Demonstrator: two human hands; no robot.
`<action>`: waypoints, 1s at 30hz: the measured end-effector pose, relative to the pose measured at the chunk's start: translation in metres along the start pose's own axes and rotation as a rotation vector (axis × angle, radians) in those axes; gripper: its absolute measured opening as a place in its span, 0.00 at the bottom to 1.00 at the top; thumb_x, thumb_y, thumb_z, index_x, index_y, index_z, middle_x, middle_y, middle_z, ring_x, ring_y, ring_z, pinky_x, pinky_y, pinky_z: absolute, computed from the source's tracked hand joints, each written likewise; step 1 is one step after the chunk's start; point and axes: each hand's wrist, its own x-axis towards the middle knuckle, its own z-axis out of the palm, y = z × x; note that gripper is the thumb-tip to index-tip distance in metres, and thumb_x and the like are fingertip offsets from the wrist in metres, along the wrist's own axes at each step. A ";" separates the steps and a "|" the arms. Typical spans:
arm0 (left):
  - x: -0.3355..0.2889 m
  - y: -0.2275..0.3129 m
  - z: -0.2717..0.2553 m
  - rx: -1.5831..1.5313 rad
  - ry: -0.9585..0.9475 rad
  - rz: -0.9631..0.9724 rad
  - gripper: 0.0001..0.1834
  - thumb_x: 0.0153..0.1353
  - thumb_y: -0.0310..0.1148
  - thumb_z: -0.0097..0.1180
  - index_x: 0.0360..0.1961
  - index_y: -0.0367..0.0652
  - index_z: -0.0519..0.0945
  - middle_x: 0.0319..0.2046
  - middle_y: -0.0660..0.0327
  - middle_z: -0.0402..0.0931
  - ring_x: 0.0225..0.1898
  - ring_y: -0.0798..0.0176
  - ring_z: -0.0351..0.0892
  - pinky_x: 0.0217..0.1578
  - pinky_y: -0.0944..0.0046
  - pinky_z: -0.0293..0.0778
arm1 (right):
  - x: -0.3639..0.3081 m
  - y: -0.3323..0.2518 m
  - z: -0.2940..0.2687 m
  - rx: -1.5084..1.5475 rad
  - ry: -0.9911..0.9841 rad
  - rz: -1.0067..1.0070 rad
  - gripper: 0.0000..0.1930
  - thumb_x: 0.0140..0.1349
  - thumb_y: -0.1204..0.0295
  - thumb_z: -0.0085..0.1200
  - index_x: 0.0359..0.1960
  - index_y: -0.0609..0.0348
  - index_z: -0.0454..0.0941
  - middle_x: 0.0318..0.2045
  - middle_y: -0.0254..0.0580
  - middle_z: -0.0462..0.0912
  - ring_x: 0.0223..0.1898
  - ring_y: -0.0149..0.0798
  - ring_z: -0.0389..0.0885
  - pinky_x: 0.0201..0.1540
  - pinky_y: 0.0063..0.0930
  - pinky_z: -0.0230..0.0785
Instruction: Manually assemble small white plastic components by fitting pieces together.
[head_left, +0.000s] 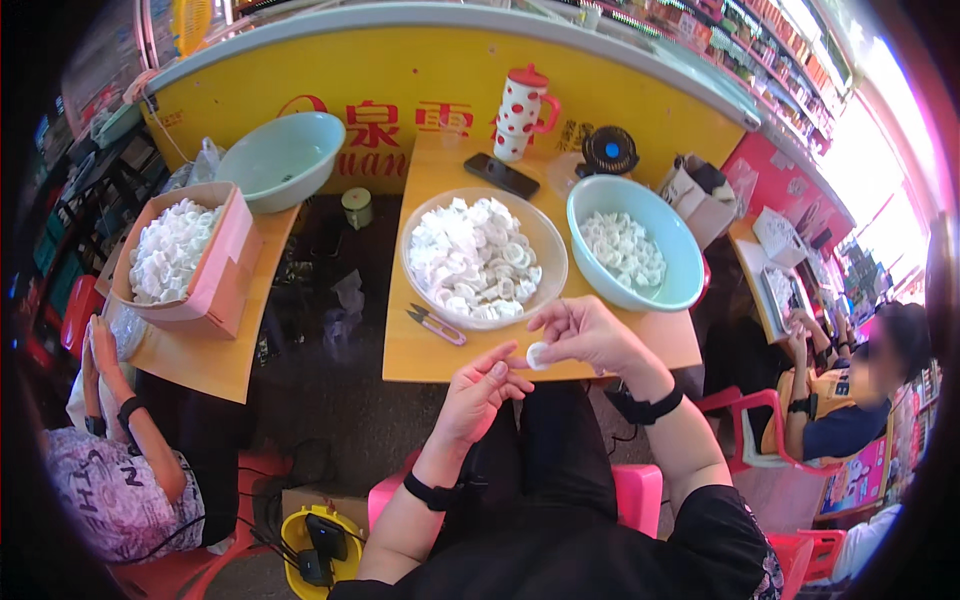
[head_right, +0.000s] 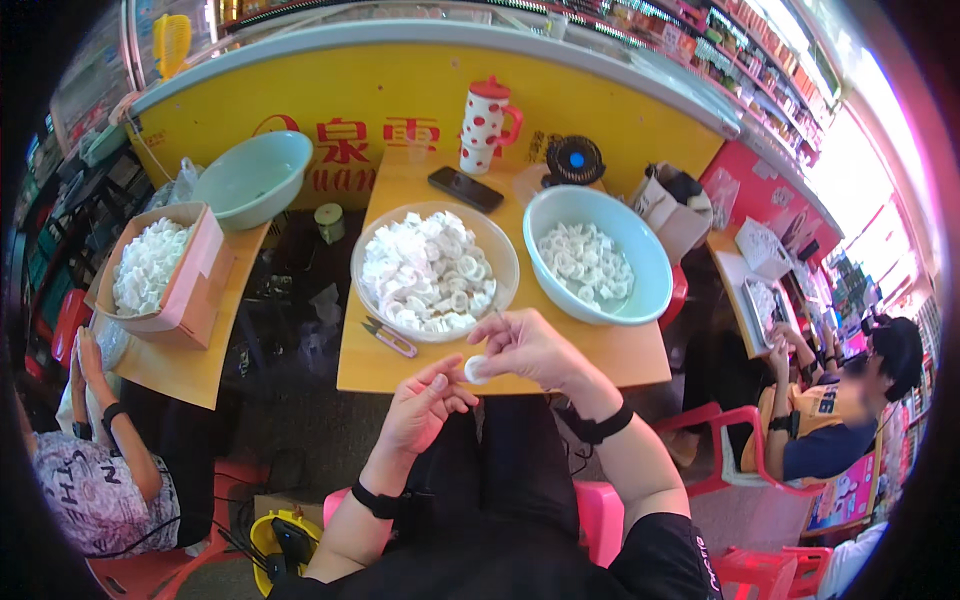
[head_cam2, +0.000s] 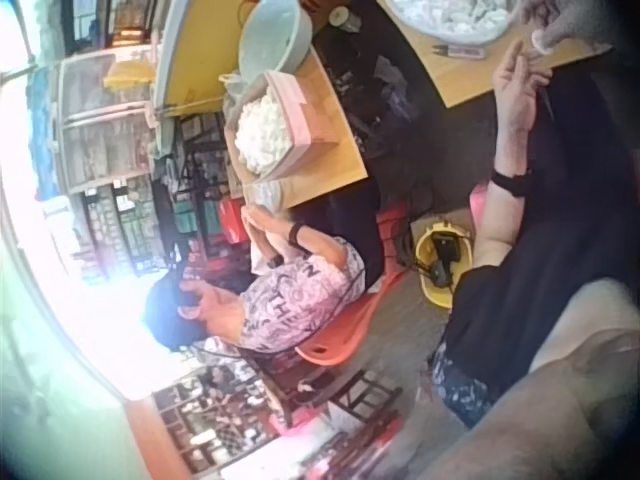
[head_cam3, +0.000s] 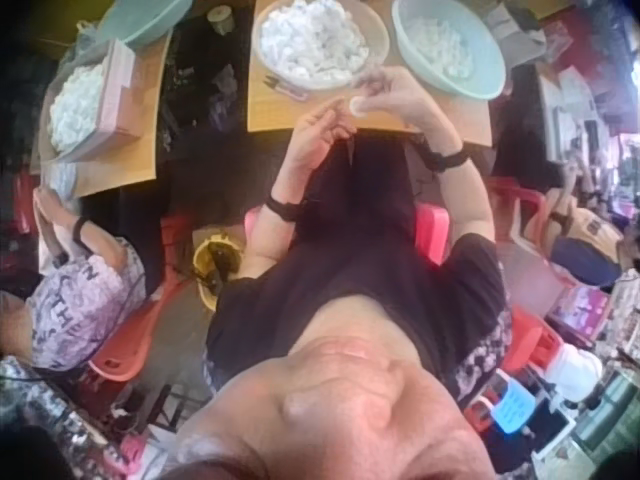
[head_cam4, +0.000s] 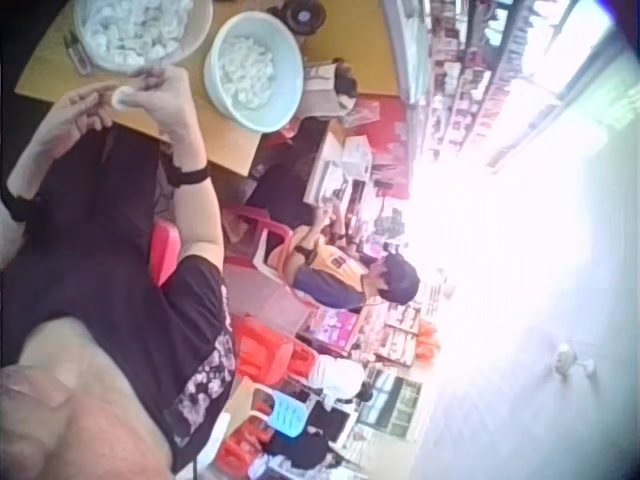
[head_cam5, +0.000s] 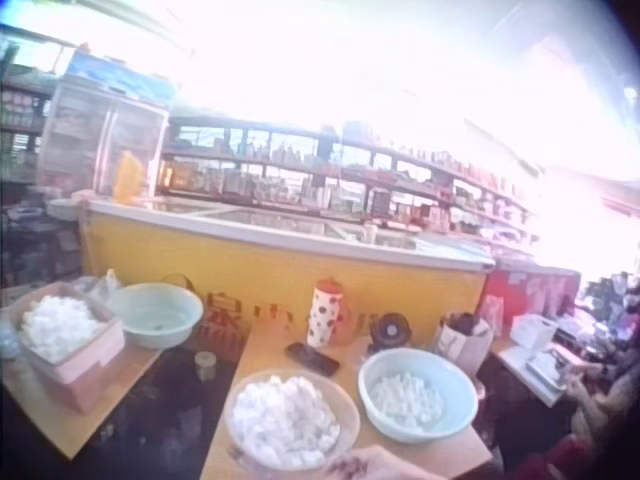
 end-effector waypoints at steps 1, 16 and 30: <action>-0.001 0.002 0.006 -0.006 -0.036 0.043 0.22 0.70 0.30 0.48 0.62 0.34 0.68 0.49 0.48 0.77 0.41 0.58 0.82 0.40 0.67 0.78 | -0.007 0.006 0.004 0.006 -0.005 0.035 0.17 0.53 0.78 0.67 0.44 0.68 0.77 0.25 0.32 0.79 0.25 0.22 0.76 0.31 0.15 0.69; -0.004 -0.007 0.009 0.087 0.047 0.040 0.20 0.64 0.23 0.54 0.57 0.31 0.74 0.45 0.50 0.80 0.40 0.59 0.81 0.44 0.65 0.78 | -0.019 0.039 0.027 -0.019 0.205 -0.013 0.14 0.57 0.77 0.63 0.42 0.69 0.74 0.27 0.34 0.79 0.23 0.17 0.71 0.25 0.14 0.63; -0.002 0.001 -0.001 0.088 0.119 0.067 0.20 0.62 0.23 0.58 0.55 0.33 0.76 0.40 0.54 0.82 0.37 0.62 0.83 0.42 0.68 0.78 | -0.043 0.052 0.042 -0.638 0.302 -0.429 0.08 0.58 0.76 0.55 0.39 0.61 0.77 0.31 0.48 0.80 0.31 0.52 0.81 0.31 0.38 0.71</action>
